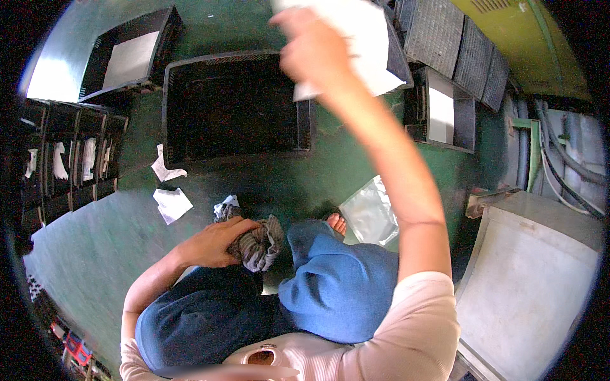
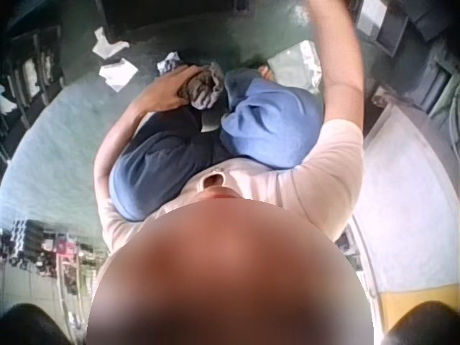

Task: The person sits on the floor and wipes the inside of black plastic crates with a cloth. They place white paper sheets into the crates, stack them, and handle a plastic bag and additional paper sheets.

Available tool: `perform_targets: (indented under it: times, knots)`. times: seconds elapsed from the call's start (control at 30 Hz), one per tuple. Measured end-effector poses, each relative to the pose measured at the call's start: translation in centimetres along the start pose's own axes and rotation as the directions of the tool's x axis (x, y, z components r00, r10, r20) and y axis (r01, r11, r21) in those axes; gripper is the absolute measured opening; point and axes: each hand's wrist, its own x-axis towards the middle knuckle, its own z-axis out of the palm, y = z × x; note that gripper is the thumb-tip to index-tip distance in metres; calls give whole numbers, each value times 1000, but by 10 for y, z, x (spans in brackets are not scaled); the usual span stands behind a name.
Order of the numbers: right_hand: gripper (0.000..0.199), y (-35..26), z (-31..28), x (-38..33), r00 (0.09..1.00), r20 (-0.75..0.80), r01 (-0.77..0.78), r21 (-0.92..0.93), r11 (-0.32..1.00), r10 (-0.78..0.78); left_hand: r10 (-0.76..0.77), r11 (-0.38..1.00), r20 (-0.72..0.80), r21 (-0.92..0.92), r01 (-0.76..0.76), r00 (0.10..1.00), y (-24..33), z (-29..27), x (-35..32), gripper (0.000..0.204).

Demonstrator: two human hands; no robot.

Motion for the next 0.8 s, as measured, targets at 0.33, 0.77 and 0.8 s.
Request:
perform_targets:
  times: [0.33, 0.77, 0.8]
  knots:
    - [39, -115, 193, -23, 804, 579, -336, 254, 907, 135, 35, 999, -2, -14, -35, 999, -2, 13, -5, 71]
    - [94, -55, 211, -77, 571, 773, -105, -265, 958, 277, -33, 999, 70, 29, 31, 997, -8, 11, -8, 75]
    - [94, -54, 218, -79, 583, 758, -135, -263, 955, 291, -42, 999, 88, 33, 39, 995, -6, 11, -7, 75]
